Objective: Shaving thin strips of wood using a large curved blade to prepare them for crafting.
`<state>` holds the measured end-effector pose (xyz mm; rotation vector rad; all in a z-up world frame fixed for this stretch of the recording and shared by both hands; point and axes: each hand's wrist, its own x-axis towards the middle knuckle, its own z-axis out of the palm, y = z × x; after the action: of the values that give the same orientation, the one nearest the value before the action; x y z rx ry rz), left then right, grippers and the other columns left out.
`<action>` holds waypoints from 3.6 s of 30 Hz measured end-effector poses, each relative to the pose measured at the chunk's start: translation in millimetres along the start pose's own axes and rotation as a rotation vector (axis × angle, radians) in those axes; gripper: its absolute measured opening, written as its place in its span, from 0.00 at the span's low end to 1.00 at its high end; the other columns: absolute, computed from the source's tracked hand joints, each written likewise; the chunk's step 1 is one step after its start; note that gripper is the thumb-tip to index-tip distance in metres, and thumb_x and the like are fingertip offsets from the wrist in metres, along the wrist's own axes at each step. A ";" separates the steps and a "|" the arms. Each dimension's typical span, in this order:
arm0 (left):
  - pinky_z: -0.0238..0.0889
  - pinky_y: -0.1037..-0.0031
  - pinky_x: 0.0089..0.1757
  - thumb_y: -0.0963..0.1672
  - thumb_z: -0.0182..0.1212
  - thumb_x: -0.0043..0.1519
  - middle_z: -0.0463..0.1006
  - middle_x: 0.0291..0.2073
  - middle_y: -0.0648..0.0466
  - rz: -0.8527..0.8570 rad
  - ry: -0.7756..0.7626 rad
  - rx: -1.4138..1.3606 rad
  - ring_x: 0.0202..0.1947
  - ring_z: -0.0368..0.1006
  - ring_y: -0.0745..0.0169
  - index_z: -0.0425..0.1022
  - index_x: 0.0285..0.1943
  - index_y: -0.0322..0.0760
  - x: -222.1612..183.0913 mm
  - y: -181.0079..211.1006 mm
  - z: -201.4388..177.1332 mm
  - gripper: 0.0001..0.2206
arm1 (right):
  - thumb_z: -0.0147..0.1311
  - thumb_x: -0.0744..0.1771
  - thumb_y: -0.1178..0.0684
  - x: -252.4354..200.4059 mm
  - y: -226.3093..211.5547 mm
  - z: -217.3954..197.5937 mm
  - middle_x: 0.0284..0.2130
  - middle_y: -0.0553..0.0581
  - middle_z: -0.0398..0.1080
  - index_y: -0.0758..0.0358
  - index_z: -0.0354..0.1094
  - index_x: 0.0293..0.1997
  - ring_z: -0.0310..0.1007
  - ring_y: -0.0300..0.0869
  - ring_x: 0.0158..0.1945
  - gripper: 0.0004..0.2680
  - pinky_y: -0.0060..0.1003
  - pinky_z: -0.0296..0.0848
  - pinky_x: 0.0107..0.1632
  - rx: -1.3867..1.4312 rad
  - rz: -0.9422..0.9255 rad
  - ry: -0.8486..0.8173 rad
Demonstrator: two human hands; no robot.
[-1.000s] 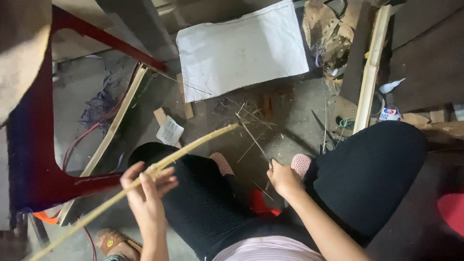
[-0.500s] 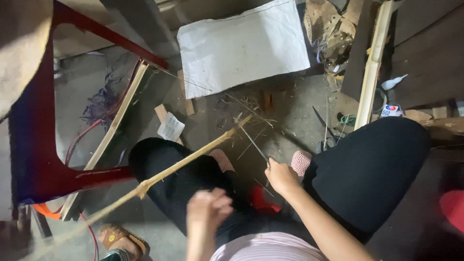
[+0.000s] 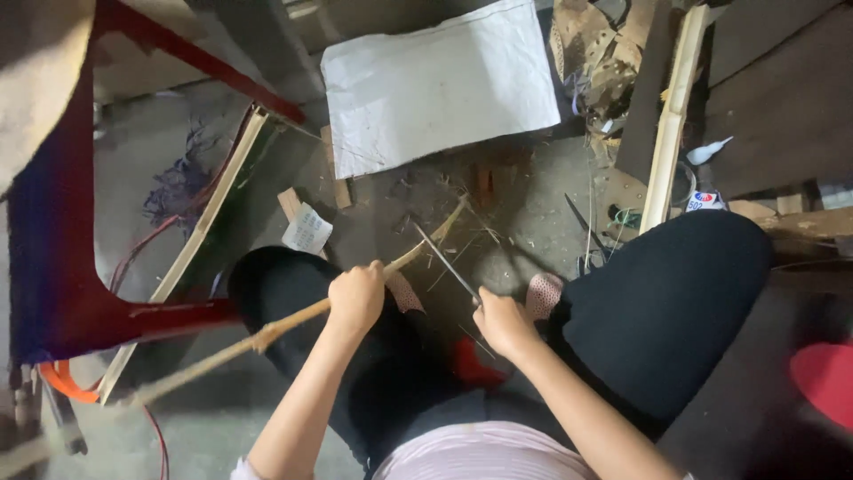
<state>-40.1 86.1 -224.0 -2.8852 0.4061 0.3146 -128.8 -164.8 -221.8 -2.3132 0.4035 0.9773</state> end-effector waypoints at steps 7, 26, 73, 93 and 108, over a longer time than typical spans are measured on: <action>0.70 0.67 0.36 0.40 0.52 0.63 0.83 0.29 0.50 -0.191 -0.133 -1.000 0.28 0.77 0.54 0.80 0.44 0.35 -21.1 10.2 -112.6 0.09 | 0.32 0.72 0.36 -79.6 -3.5 -61.5 0.23 0.60 0.76 0.59 0.68 0.43 0.79 0.56 0.26 0.19 0.48 0.78 0.33 -0.050 -0.189 0.169; 0.64 0.76 0.30 0.45 0.52 0.69 0.79 0.22 0.57 -0.253 -0.161 -1.176 0.21 0.67 0.68 0.80 0.34 0.37 -55.3 29.8 -165.4 0.13 | 0.43 0.68 0.31 -86.6 48.8 -84.4 0.19 0.54 0.74 0.48 0.68 0.47 0.75 0.48 0.16 0.16 0.44 0.75 0.20 -0.342 -0.361 0.476; 0.64 0.75 0.33 0.45 0.52 0.70 0.74 0.22 0.54 -0.365 -0.244 -1.267 0.24 0.68 0.65 0.78 0.33 0.33 -48.7 20.7 -200.1 0.15 | 0.46 0.68 0.32 -104.8 48.7 -99.2 0.15 0.54 0.69 0.51 0.60 0.35 0.70 0.52 0.13 0.15 0.49 0.70 0.20 -0.428 -0.322 0.631; 0.42 0.74 0.22 0.44 0.53 0.72 0.63 0.15 0.54 -0.398 -0.287 -1.418 0.14 0.51 0.68 0.78 0.32 0.30 -72.4 -25.3 -191.4 0.16 | 0.47 0.70 0.43 -84.8 51.4 -139.9 0.13 0.56 0.71 0.60 0.66 0.45 0.72 0.48 0.13 0.11 0.43 0.71 0.19 -0.321 -0.250 0.605; 0.41 0.78 0.22 0.44 0.52 0.71 0.61 0.18 0.59 -0.314 -0.294 -1.725 0.17 0.51 0.72 0.78 0.39 0.29 -62.6 -17.4 -156.7 0.13 | 0.29 0.76 0.35 -60.4 61.7 -161.9 0.13 0.53 0.57 0.62 0.60 0.31 0.52 0.39 0.11 0.23 0.34 0.54 0.15 1.051 -0.167 0.439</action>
<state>-65.6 81.0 -56.4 -4.1293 -0.8304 1.6608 -110.9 -311.0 -112.5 -1.5080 0.6795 0.0651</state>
